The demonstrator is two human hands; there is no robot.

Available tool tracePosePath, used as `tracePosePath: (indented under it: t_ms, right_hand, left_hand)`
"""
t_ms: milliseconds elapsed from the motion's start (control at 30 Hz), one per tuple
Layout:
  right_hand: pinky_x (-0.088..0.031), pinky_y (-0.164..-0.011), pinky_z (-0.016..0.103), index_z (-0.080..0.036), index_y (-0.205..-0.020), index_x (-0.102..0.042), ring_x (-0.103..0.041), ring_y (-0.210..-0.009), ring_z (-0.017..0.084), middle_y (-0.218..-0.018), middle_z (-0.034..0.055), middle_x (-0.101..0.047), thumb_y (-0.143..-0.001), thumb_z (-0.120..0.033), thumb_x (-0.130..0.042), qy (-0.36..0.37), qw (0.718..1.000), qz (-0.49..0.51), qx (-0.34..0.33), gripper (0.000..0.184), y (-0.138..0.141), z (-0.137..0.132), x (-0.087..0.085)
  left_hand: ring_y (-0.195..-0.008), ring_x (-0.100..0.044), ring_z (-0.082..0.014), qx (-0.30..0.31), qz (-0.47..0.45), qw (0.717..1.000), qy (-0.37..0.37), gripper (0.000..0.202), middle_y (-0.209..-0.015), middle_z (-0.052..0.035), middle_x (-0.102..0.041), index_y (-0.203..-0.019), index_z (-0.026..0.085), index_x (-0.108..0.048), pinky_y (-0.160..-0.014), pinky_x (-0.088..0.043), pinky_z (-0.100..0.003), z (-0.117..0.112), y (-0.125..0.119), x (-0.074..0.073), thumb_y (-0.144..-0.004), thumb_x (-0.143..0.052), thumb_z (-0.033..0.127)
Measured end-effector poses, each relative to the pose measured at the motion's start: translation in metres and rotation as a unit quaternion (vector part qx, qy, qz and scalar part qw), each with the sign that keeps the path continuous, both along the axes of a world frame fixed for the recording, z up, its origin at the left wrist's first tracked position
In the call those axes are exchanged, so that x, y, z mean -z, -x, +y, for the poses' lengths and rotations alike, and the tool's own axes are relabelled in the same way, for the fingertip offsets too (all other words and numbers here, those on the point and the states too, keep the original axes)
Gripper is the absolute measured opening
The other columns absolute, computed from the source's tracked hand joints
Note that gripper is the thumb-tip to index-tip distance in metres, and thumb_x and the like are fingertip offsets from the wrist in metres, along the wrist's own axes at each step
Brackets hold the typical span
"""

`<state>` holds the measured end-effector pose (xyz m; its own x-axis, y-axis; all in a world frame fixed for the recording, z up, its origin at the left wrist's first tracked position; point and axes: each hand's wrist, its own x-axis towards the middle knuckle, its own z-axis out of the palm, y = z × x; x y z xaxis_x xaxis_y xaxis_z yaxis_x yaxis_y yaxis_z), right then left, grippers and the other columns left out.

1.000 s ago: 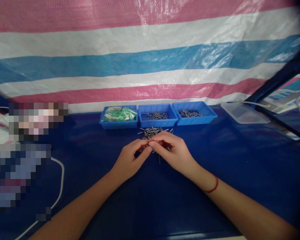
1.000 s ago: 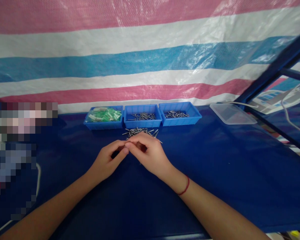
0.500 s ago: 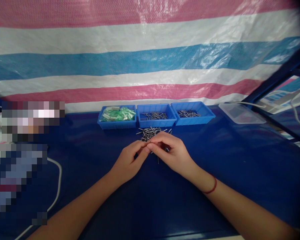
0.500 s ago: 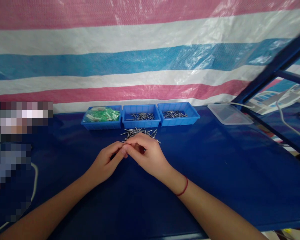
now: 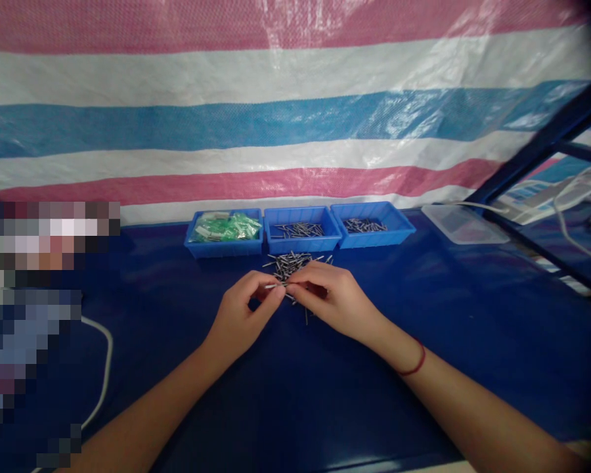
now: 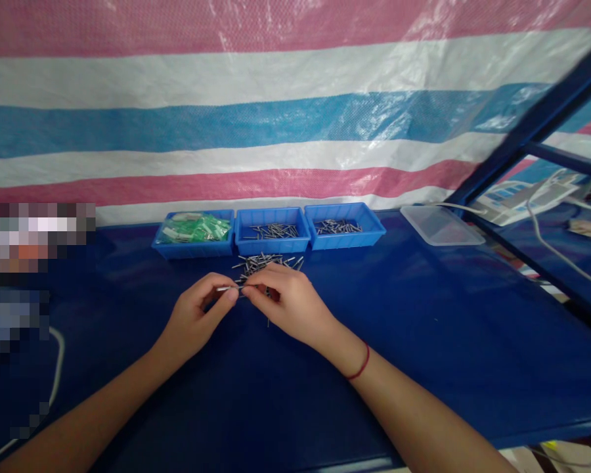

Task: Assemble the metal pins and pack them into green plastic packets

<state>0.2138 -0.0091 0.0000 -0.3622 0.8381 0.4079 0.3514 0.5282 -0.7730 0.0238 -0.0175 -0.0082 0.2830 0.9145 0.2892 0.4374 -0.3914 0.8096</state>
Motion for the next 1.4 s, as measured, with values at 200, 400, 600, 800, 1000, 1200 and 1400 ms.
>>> tracePosePath:
  t_ms: [200, 400, 600, 800, 1000, 1200, 1400]
  right_hand:
    - [-0.031, -0.045, 0.023, -0.017, -0.079, -0.065, -0.039, -0.048, 0.008, -0.057, -0.0045, -0.048, -0.08, -0.044, -0.064, 0.179, 0.938, 0.252, 0.156, 0.027, -0.015, 0.02, -0.001]
    - [-0.029, -0.039, 0.021, -0.022, -0.09, -0.059, -0.034, -0.042, 0.006, -0.059, -0.0065, -0.046, -0.074, -0.051, -0.066, 0.284, 0.806, 0.456, 0.248, 0.034, -0.055, 0.048, 0.0]
    - [-0.027, -0.037, 0.021, -0.02, -0.085, -0.058, -0.034, -0.041, 0.007, -0.058, -0.0058, -0.046, -0.078, -0.034, -0.056, 0.372, 0.776, 0.466, 0.205, 0.016, -0.049, 0.044, -0.001]
    - [-0.026, -0.039, 0.021, -0.017, -0.079, -0.06, -0.037, -0.044, 0.006, -0.06, -0.0053, -0.048, -0.072, -0.029, -0.062, 0.395, 0.802, 0.425, 0.147, 0.014, -0.031, 0.03, -0.005]
    - [-0.028, -0.041, 0.02, -0.016, -0.081, -0.067, -0.039, -0.048, 0.006, -0.062, -0.0034, -0.052, -0.071, -0.03, -0.068, 0.32, 0.904, 0.272, 0.083, 0.017, -0.018, 0.02, -0.003]
    - [-0.04, -0.052, 0.024, -0.019, -0.089, -0.071, -0.049, -0.056, 0.009, -0.069, -0.0013, -0.059, -0.073, -0.03, -0.07, 0.217, 0.964, 0.155, -0.014, 0.019, -0.003, 0.008, 0.005]
    - [-0.041, -0.052, 0.025, -0.018, -0.083, -0.07, -0.05, -0.057, 0.01, -0.073, 0.0012, -0.062, -0.075, -0.031, -0.069, 0.187, 0.973, 0.138, 0.0, 0.016, 0.004, 0.004, 0.008]
  left_hand:
    - [-0.083, -0.062, -0.0155, 0.037, 0.064, 0.997, -0.014, 0.023, -0.094, -0.0033, -0.065, -0.11, 0.02, -0.059, -0.078, -0.048, -0.027, -0.001, -0.001, -0.004, -0.092, -0.05, 0.03]
    - [-0.099, -0.057, -0.0217, 0.092, 0.216, 0.966, -0.108, 0.023, -0.108, -0.0074, -0.063, -0.109, 0.022, -0.064, -0.09, -0.044, -0.038, 0.002, -0.001, 0.002, -0.092, -0.05, 0.027]
    - [-0.112, -0.051, -0.0257, 0.117, 0.296, 0.937, -0.144, 0.03, -0.127, -0.0062, -0.058, -0.12, 0.028, -0.061, -0.09, -0.041, -0.042, 0.002, 0.0, 0.007, -0.093, -0.048, 0.027]
    - [-0.101, -0.055, -0.0225, 0.113, 0.292, 0.941, -0.13, 0.017, -0.109, -0.0045, -0.066, -0.096, 0.023, -0.068, -0.083, -0.041, -0.036, 0.007, -0.001, 0.007, -0.093, -0.052, 0.029]
    - [-0.09, -0.058, -0.0172, 0.056, 0.148, 0.985, -0.075, 0.017, -0.095, -0.0046, -0.063, -0.093, 0.019, -0.063, -0.083, -0.043, -0.03, 0.006, -0.001, 0.004, -0.094, -0.048, 0.027]
    - [-0.08, -0.058, -0.0143, 0.022, 0.067, 0.997, -0.016, 0.017, -0.087, -0.0016, -0.062, -0.091, 0.019, -0.06, -0.073, -0.043, -0.025, 0.005, -0.001, 0.005, -0.094, -0.047, 0.03]
    - [-0.076, -0.057, -0.014, 0.035, 0.054, 0.998, 0.006, 0.019, -0.084, -0.0013, -0.061, -0.092, 0.018, -0.061, -0.069, -0.042, -0.025, 0.006, -0.001, 0.006, -0.094, -0.048, 0.032]
